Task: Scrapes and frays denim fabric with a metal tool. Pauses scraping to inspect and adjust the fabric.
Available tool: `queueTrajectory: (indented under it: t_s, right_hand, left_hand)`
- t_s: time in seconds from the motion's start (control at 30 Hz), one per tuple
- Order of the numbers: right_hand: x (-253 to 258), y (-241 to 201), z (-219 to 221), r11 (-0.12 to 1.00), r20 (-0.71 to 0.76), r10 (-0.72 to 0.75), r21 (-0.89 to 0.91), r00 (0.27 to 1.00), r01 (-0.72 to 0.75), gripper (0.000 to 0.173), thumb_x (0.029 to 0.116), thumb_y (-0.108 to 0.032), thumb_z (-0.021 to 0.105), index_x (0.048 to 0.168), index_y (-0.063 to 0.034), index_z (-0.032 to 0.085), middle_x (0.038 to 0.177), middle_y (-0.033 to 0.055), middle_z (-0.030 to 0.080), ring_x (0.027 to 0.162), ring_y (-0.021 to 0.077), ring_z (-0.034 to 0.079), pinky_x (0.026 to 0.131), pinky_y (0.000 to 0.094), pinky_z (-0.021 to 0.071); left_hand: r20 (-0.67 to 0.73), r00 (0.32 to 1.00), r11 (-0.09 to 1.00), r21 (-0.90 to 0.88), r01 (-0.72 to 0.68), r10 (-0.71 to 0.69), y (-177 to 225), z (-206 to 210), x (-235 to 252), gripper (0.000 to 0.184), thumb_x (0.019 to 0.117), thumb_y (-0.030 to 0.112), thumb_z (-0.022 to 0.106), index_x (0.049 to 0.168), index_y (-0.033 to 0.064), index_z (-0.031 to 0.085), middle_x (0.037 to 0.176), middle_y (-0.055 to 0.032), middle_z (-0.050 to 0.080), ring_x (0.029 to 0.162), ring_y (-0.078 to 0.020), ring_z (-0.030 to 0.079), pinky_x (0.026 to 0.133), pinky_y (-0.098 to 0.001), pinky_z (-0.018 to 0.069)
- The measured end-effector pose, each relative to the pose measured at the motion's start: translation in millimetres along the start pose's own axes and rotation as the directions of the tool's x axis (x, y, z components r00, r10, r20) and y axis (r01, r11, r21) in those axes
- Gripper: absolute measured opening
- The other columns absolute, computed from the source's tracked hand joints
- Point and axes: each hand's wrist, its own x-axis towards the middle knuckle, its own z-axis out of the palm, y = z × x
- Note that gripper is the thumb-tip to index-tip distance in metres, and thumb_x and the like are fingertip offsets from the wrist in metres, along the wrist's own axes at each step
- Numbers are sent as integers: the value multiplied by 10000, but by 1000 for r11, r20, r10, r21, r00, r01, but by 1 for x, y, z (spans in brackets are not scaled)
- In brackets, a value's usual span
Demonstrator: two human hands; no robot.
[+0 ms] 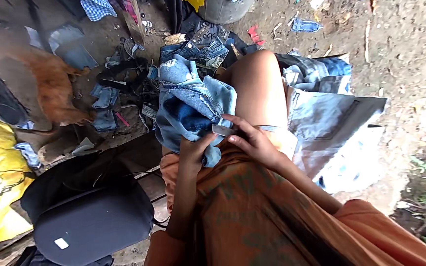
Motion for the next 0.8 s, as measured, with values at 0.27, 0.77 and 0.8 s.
queueTrajectory:
  t_s: [0.27, 0.77, 0.8]
  right_hand:
    - [16, -1, 19, 943, -179, -276, -243, 944, 229, 380, 1017, -340, 599, 1242, -48, 693, 883, 110, 659, 720, 195, 649, 584, 341, 536]
    - [35, -11, -8, 595, 325, 265, 686, 908, -419, 222, 1051, -437, 488, 1000, -227, 540, 647, -76, 485, 441, -26, 351, 385, 119, 274]
    - [32, -12, -10, 663, 286, 262, 641, 922, -387, 230, 1052, -428, 481, 1062, -218, 573, 655, -80, 486, 460, -24, 367, 404, 124, 292]
  left_hand:
    - [56, 998, 1000, 20, 9, -10, 0, -7, -1, 320, 792, -50, 738, 1055, 121, 674, 874, 41, 734, 809, -45, 701, 757, -248, 600]
    - [7, 1000, 1000, 21, 14, -14, -1, 0, 1, 351, 809, -5, 757, 1128, 103, 653, 911, 3, 734, 832, -78, 706, 772, -281, 607]
    - [0, 1000, 1000, 16, 25, -25, 0, 1, 1, 351, 808, -2, 757, 1126, 104, 654, 914, 6, 733, 832, -75, 705, 771, -280, 607]
